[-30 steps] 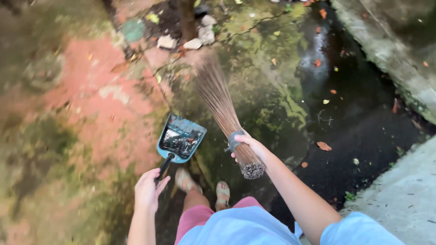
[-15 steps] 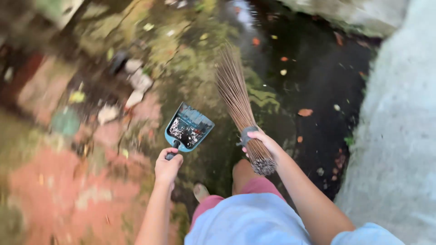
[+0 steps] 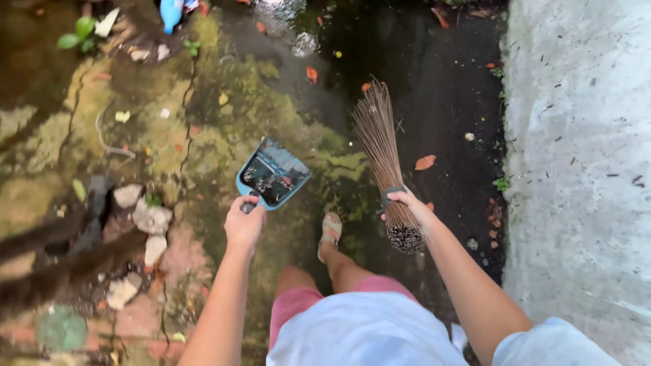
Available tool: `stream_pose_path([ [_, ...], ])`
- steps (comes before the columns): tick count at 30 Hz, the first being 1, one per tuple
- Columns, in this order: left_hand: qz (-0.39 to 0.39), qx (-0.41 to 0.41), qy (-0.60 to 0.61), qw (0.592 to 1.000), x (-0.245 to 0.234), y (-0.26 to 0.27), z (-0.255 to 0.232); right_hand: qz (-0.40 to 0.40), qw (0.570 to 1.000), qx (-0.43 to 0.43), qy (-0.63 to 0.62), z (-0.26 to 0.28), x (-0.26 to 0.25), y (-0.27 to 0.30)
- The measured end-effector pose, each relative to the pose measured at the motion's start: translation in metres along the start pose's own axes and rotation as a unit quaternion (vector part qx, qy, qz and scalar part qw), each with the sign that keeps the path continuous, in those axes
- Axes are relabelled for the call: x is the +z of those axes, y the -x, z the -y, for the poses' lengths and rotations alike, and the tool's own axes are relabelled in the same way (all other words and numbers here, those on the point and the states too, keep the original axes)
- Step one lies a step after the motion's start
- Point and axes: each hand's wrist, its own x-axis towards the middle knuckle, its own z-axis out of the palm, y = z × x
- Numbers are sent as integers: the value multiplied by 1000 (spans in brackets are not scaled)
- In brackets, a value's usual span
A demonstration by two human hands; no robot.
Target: Sweeping trash and debris into a dustpan in an outdoor area.
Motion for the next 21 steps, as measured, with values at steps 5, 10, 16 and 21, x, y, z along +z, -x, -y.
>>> stream_pose_path([
  [5, 35, 31, -25, 999, 60, -103, -61, -11, 1000, -15, -19, 45, -8, -82],
  [10, 76, 63, -87, 991, 117, -194, -112, -53, 997, 5, -58, 97, 11, -124],
  [16, 99, 212, -242, 942, 178, -257, -176, -149, 981, 27, -121, 130, 20, -170],
  [21, 103, 227, -276, 928, 210, -278, -238, -233, 971, 33, -33, 128, -27, -225],
])
